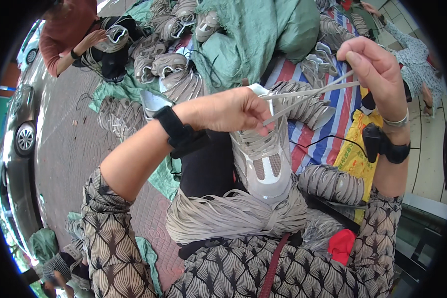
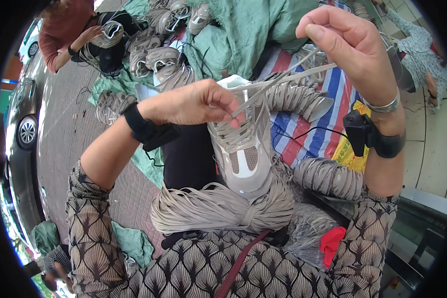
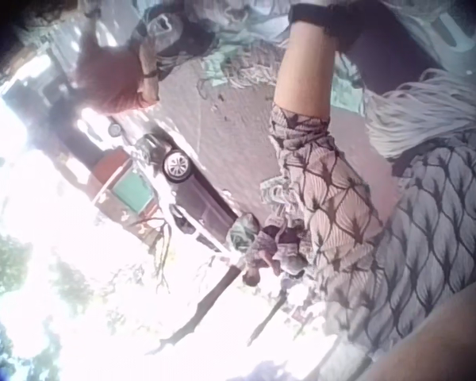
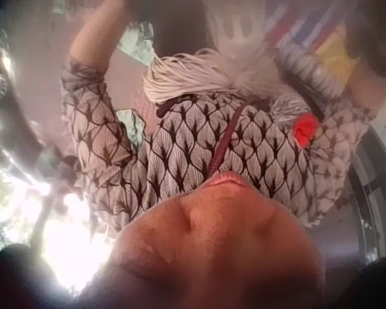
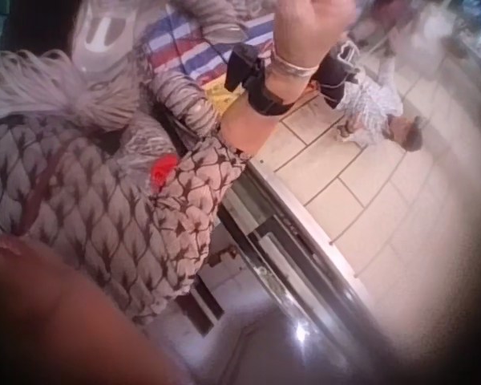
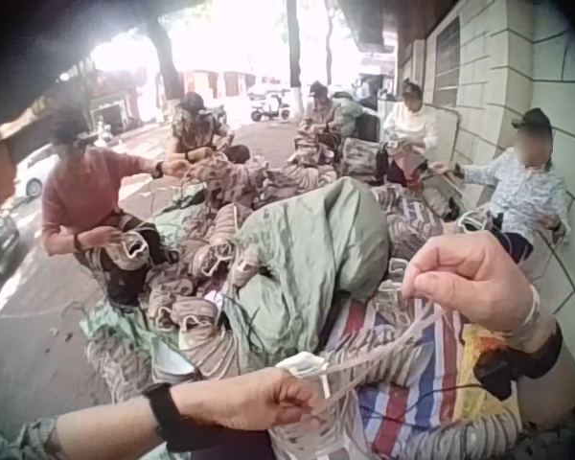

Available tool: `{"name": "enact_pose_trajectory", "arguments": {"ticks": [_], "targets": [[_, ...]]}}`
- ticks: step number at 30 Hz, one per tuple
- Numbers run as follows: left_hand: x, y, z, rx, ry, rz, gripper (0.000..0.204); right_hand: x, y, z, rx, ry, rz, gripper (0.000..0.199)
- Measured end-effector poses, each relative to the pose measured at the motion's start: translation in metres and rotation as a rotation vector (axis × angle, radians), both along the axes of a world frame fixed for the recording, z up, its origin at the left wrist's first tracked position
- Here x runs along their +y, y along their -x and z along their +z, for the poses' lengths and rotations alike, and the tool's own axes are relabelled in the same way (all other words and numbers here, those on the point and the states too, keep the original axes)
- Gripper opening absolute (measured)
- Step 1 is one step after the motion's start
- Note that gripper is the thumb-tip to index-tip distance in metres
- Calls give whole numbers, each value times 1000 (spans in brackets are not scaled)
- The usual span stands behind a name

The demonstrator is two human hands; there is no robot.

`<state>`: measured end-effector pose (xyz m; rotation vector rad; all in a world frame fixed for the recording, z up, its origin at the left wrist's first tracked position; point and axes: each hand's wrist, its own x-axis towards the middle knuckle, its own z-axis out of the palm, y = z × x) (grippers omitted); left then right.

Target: The person sits on a tarp outdoors and laces a beige Reebok sneaker using a long, continuous shoelace. They repeatedly thread the lace through the eyelets, pull it tight, and adjust the tension. Other people are visible in the background performing similar tasks.

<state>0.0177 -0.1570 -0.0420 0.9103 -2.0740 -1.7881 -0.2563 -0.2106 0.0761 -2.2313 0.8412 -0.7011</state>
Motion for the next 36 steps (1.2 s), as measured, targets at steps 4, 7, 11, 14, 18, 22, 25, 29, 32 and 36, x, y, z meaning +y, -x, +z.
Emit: {"name": "enact_pose_trajectory", "arguments": {"ticks": [4,7,11,14,18,22,25,29,32,36], "targets": [[-1,19,12,201,-147,13,16,-4,18,12,172,-81,123,15],[6,31,42,393,-228,56,15,1,22,15,313,-475,147,17],[8,11,98,51,-46,-6,15,3,24,-9,179,-693,312,17],[18,-44,71,122,-42,81,17,4,22,-30,187,-736,356,19],[49,-96,52,1,-263,317,22,10,17,-58,230,-838,360,25],[86,-143,3,81,-256,469,25,11,6,-77,257,-968,443,26],[112,-163,-32,189,-210,572,31,12,-2,-89,232,-1036,450,25],[97,-126,-27,-68,155,980,48,21,-55,-84,253,-1002,540,25],[61,-33,4,257,405,954,56,32,-101,-74,297,-943,513,24],[55,20,12,268,258,921,50,26,-114,-49,367,-845,450,23]]}}
